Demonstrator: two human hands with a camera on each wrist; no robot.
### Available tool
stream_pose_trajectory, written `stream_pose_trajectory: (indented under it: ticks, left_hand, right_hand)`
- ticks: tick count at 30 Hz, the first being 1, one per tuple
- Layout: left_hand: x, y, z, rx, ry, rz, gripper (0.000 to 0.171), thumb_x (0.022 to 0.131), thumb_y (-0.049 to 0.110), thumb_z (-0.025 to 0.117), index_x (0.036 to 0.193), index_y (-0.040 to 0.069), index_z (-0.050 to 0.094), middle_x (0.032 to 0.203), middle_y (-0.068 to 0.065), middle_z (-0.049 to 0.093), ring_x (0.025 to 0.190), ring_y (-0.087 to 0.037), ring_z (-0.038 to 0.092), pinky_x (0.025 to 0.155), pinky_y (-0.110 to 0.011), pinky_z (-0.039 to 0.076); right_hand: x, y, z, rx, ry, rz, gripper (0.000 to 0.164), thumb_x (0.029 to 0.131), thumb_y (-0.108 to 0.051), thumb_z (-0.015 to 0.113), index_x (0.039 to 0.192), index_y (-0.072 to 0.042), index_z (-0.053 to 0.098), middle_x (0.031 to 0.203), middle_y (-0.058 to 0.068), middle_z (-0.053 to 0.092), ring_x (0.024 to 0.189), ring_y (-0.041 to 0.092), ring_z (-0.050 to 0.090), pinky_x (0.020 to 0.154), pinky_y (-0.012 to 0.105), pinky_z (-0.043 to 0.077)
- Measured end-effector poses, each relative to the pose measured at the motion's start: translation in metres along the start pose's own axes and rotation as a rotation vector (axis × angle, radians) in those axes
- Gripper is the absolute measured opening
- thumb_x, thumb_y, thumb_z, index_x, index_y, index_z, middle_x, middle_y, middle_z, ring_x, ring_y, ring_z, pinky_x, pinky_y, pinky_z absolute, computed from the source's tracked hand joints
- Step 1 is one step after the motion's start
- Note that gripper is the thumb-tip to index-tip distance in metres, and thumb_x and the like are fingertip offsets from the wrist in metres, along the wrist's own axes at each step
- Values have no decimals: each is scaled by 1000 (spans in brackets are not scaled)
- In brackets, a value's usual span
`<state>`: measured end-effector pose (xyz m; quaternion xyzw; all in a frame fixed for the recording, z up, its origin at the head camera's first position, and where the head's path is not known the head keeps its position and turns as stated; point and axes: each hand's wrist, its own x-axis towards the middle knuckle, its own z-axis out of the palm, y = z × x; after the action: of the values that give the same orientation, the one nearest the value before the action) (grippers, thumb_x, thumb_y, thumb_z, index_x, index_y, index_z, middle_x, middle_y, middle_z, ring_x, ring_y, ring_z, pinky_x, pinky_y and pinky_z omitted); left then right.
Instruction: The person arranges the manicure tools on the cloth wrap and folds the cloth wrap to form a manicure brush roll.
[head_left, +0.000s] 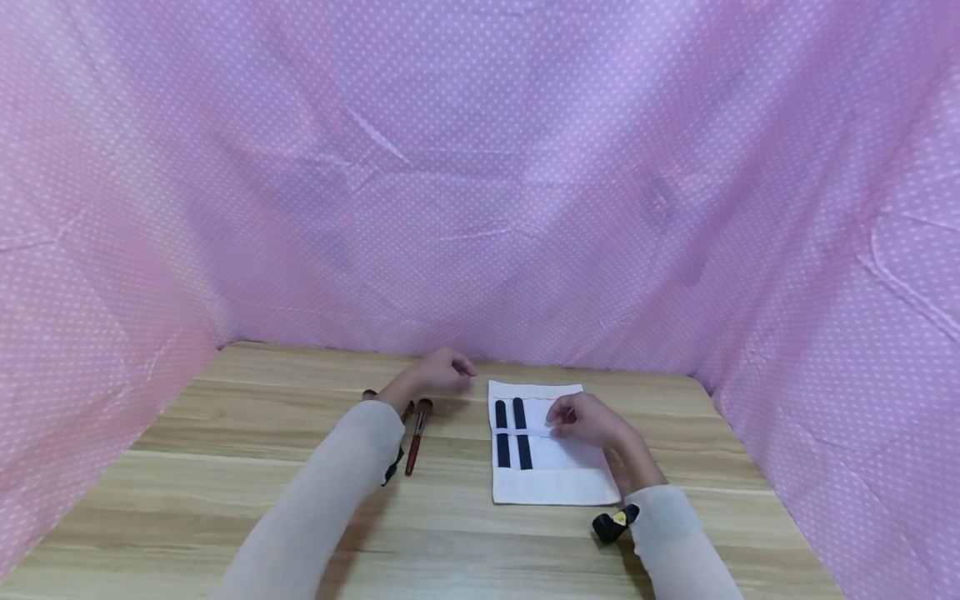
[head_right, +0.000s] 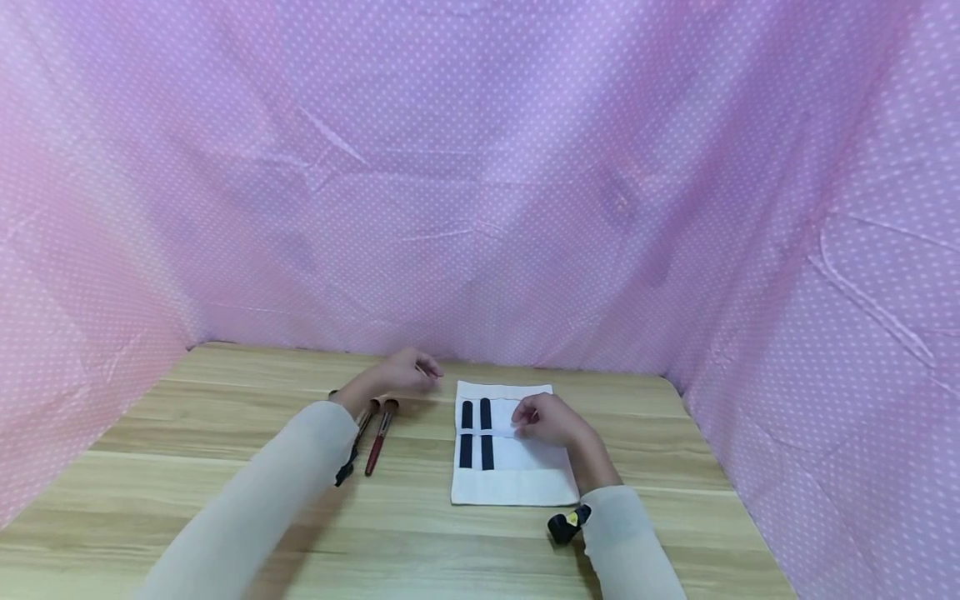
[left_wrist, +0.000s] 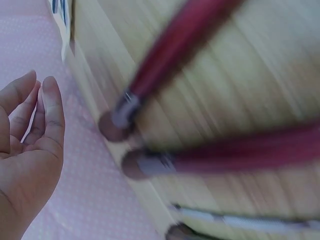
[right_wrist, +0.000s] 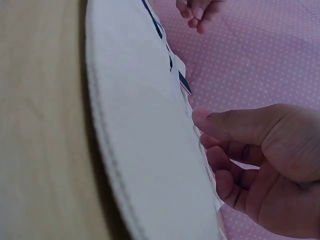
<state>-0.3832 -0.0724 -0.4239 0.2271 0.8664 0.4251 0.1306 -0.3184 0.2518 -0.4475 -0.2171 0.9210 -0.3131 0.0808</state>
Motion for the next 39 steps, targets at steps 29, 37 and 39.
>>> stream_pose_trajectory:
  ticks: [29, 37, 39]
  left_hand:
    - [-73, -43, -34, 5, -51, -11, 17, 89, 1, 75, 106, -3, 71, 95, -8, 69, 88, -18, 65, 75, -31, 61]
    - [-79, -43, -26, 44, -24, 10, 23, 81, -1, 82, 102, -1, 71, 91, -7, 67, 86, -17, 62, 72, -27, 58]
    - [-80, -42, -22, 51, -27, 19, 25, 80, -1, 83, 101, -2, 71, 90, -8, 67, 84, -16, 62, 71, -27, 57]
  right_hand:
    - [4, 4, 9, 110, -54, 25, 12, 86, 3, 78, 87, -8, 72, 74, -2, 57, 73, 14, 51, 66, 23, 42]
    - [2, 5, 9, 130, -46, 97, 13, 87, 2, 77, 89, -9, 72, 78, 1, 58, 77, 17, 53, 70, 27, 43]
    - [1, 5, 9, 141, -46, 109, 12, 87, 2, 78, 89, -9, 72, 78, 1, 58, 78, 18, 53, 70, 27, 43]
